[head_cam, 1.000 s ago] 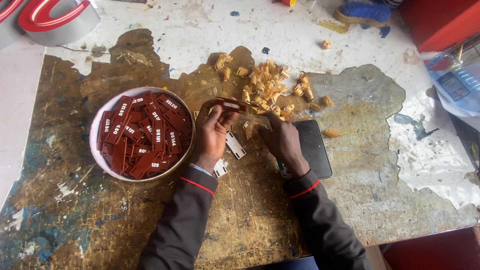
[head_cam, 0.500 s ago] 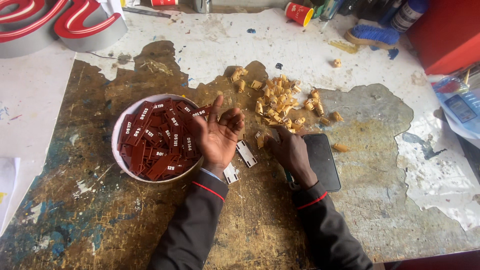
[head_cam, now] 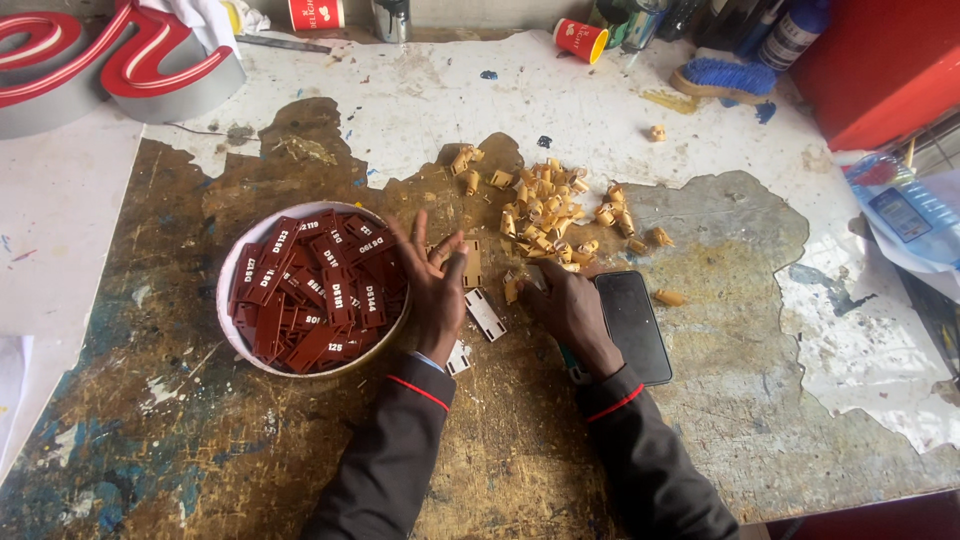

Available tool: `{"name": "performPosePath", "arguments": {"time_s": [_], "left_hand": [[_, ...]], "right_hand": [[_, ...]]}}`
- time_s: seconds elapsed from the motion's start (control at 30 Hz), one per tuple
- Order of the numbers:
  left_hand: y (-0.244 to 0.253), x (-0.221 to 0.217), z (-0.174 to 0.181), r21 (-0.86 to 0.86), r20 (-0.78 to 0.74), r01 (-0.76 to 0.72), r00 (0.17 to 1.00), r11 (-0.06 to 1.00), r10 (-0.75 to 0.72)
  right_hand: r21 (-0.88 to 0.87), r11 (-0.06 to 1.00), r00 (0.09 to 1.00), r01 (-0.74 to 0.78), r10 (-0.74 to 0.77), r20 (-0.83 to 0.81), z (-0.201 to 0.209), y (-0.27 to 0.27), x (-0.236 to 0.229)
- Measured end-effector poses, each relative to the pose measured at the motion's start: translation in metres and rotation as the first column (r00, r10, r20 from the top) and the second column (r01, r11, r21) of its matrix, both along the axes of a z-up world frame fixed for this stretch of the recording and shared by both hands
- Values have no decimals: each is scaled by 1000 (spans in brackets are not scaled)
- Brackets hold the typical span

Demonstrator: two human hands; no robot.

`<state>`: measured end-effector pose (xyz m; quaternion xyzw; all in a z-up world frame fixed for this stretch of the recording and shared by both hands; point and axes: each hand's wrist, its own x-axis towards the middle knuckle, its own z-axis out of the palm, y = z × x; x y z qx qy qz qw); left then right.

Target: The person uses a utility knife to carve and shape small reddish-brown plastic pieces. They hold each piece in one hand and carefully shave off material with the other, creating wood-like shavings. The person repeatedly picks up new pieces from a bowl and continues the carving process.

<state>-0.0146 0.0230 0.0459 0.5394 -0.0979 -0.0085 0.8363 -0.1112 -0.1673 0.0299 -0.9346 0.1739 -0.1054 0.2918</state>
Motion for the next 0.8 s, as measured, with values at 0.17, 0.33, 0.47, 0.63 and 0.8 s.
{"name": "performPosePath", "arguments": {"time_s": [0.17,0.33,0.47,0.63,0.8], "left_hand": [[-7,4,-22,105,79,146,985,984,-155],[5,1,-4,-13,-67,-1,998,1000,0],[-4,3,-27,78,35,70,997,994,-73],[-7,9,-48,158,134,98,984,983,-120],[-12,12,-61,144,94,133,985,981,-148]], "right_hand": [[-50,999,997,23,-26,-68,-5,-1,2],[-42,999,998,26,-29,-63,7,9,0],[-69,998,999,11,-13,-31,4,9,0],[-75,997,1000,4,-4,-4,-4,7,1],[-58,998,1000,-14,14,15,0,10,-2]]}}
